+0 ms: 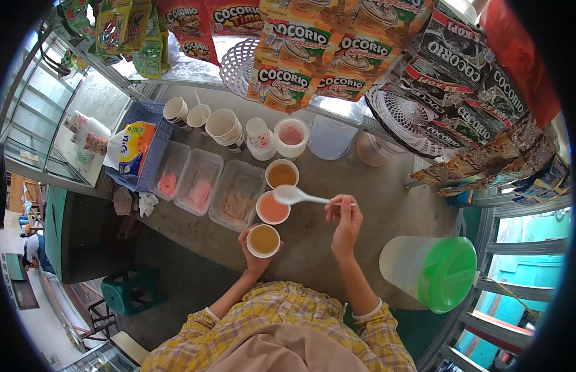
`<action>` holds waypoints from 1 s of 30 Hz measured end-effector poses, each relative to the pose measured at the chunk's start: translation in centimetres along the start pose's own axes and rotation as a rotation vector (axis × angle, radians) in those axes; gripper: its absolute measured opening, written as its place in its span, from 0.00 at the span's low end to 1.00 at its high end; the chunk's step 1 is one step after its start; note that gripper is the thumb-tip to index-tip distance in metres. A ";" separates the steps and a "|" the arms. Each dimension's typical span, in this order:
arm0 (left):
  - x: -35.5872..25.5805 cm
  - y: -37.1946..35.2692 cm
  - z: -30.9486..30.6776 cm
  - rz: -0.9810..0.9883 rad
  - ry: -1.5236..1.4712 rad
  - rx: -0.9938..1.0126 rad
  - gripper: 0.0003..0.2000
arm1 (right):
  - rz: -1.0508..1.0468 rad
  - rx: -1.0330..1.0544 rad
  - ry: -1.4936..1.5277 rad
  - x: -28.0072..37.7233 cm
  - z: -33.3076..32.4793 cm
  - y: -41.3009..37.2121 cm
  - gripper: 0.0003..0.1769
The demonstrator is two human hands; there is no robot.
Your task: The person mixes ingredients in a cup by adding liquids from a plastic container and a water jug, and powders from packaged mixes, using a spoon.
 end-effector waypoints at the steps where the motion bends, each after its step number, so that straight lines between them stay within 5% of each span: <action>1: 0.0 0.0 0.0 -0.001 0.007 0.001 0.44 | -0.039 -0.005 -0.057 0.3 0.0 0.8 0.20; 14: -0.6 0.2 -0.1 -0.009 0.014 -0.053 0.39 | -0.506 0.520 -0.777 -0.1 6.3 2.8 0.08; 30: -0.3 0.1 -0.1 -0.013 0.069 -0.003 0.44 | -0.337 0.462 -0.708 1.6 7.5 4.9 0.16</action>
Point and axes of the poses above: each hand's wrist, its own y-axis towards the middle knuckle, its own z-axis out of the palm, x = y × z, the point moved 4 cm from there along y, towards the middle knuckle, and after that the axes turned 1 degree about -z, right-handed, at the moved point
